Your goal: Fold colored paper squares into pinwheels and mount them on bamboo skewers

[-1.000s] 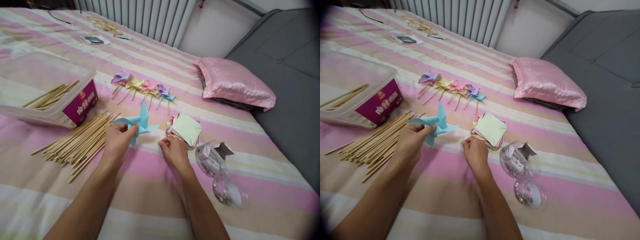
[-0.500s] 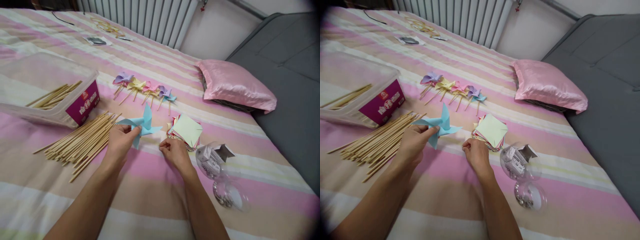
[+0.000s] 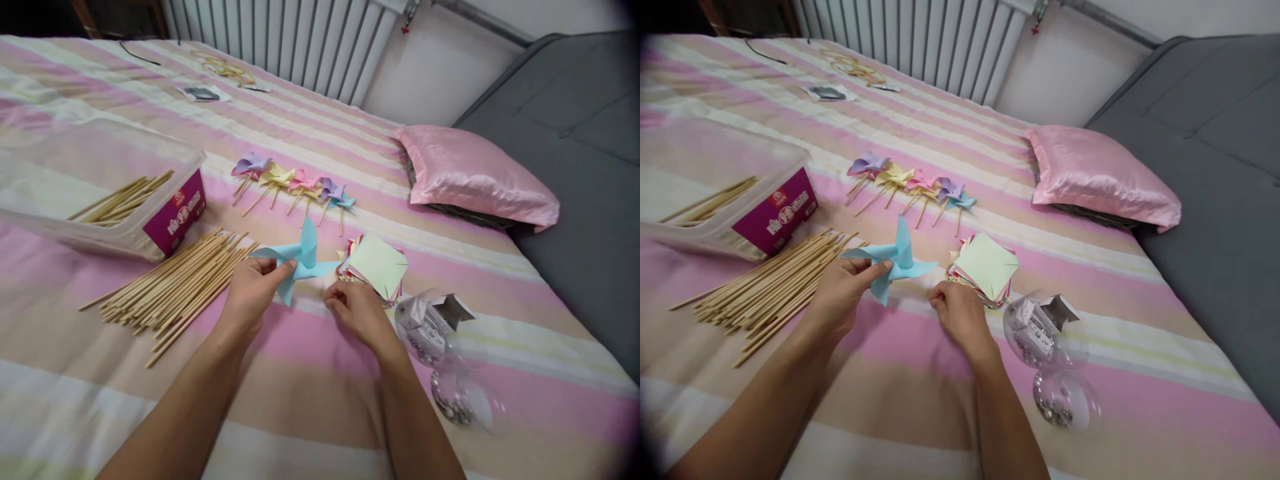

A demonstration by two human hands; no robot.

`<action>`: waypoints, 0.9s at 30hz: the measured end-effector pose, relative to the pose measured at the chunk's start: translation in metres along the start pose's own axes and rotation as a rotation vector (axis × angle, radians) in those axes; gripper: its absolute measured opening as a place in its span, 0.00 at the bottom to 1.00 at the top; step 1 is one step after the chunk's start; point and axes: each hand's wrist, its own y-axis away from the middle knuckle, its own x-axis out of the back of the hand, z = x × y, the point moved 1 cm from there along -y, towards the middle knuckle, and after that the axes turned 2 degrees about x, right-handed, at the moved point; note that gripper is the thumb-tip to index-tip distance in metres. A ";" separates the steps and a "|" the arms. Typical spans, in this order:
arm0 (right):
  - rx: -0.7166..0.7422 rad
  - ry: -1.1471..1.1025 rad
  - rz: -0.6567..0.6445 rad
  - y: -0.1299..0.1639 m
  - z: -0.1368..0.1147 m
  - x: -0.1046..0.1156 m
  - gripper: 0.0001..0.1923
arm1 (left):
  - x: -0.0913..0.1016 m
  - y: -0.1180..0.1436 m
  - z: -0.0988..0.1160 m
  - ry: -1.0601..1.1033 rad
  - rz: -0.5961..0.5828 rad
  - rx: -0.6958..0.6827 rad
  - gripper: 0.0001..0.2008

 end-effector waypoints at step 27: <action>0.073 -0.530 0.418 0.013 -0.029 0.009 0.03 | -0.015 0.017 -0.002 0.085 -0.288 0.039 0.08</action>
